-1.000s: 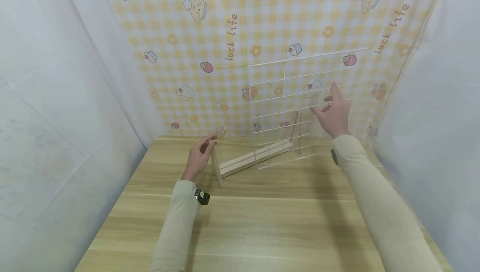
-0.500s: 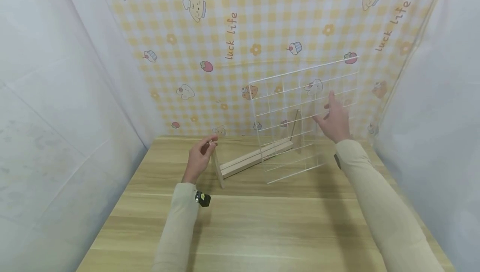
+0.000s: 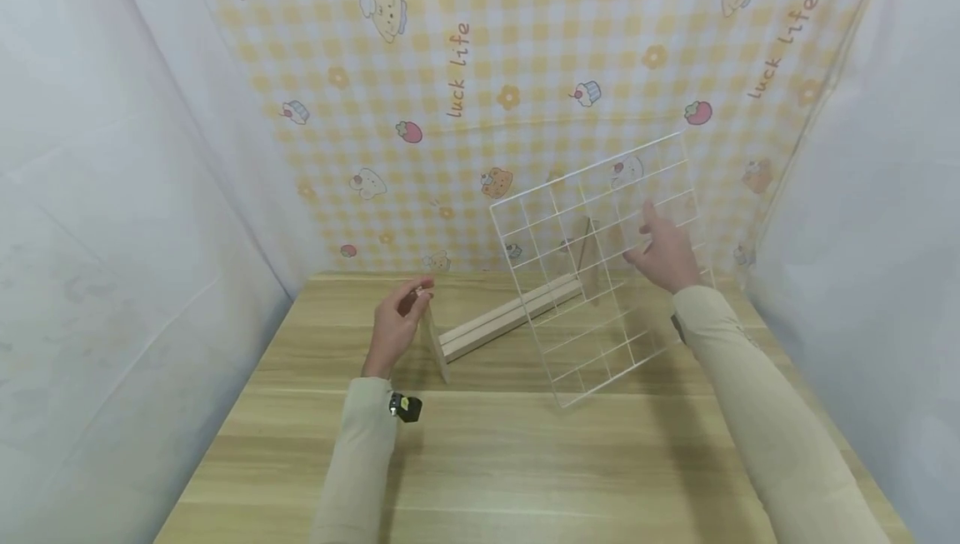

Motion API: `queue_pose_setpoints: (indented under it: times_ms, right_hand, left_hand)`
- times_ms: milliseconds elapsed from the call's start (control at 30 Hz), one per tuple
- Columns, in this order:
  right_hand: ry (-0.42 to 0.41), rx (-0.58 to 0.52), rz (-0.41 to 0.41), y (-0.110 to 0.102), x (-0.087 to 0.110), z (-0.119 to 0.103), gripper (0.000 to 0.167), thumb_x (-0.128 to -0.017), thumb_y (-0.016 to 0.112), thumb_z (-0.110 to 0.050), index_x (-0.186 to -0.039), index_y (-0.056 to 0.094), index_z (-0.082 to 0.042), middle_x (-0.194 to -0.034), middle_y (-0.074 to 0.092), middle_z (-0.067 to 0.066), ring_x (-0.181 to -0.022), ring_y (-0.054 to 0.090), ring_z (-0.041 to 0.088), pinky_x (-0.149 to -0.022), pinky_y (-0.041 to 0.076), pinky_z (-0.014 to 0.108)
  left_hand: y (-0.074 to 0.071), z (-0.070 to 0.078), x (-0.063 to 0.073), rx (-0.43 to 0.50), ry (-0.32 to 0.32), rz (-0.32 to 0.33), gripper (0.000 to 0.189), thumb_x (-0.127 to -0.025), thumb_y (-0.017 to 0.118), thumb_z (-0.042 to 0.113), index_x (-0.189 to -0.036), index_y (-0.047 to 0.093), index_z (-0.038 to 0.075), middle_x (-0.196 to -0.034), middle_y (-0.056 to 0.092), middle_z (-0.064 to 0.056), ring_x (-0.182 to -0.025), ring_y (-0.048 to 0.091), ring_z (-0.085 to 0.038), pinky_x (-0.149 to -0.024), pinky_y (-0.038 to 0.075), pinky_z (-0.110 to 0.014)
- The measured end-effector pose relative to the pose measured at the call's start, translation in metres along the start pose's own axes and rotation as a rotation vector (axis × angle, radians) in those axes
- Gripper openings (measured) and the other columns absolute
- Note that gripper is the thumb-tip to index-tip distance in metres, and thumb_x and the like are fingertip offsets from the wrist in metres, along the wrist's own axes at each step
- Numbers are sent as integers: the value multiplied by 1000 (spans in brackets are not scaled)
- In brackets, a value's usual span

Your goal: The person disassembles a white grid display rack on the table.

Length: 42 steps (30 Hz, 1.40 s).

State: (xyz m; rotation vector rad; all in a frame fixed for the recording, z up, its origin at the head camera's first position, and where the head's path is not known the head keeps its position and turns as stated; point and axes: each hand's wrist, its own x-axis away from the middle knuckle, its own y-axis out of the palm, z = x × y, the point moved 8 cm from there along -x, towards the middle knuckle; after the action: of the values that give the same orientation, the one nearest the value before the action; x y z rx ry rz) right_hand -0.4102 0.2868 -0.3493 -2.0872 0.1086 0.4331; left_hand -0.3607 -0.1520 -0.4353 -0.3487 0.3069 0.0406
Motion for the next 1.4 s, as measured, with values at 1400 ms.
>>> queue_pose_setpoints:
  times_ms: [1400]
  right_hand:
    - [-13,-14,-380,49,28,29,95,-77,79,-9,-156,28,-3,-125,64,32,-66,64,16,-74,60,39]
  left_hand:
    - [-1,12,28,35,24,66,31,-97,66,15,-127,68,20,-116,70,-9,-89,62,-5,-114,46,-44]
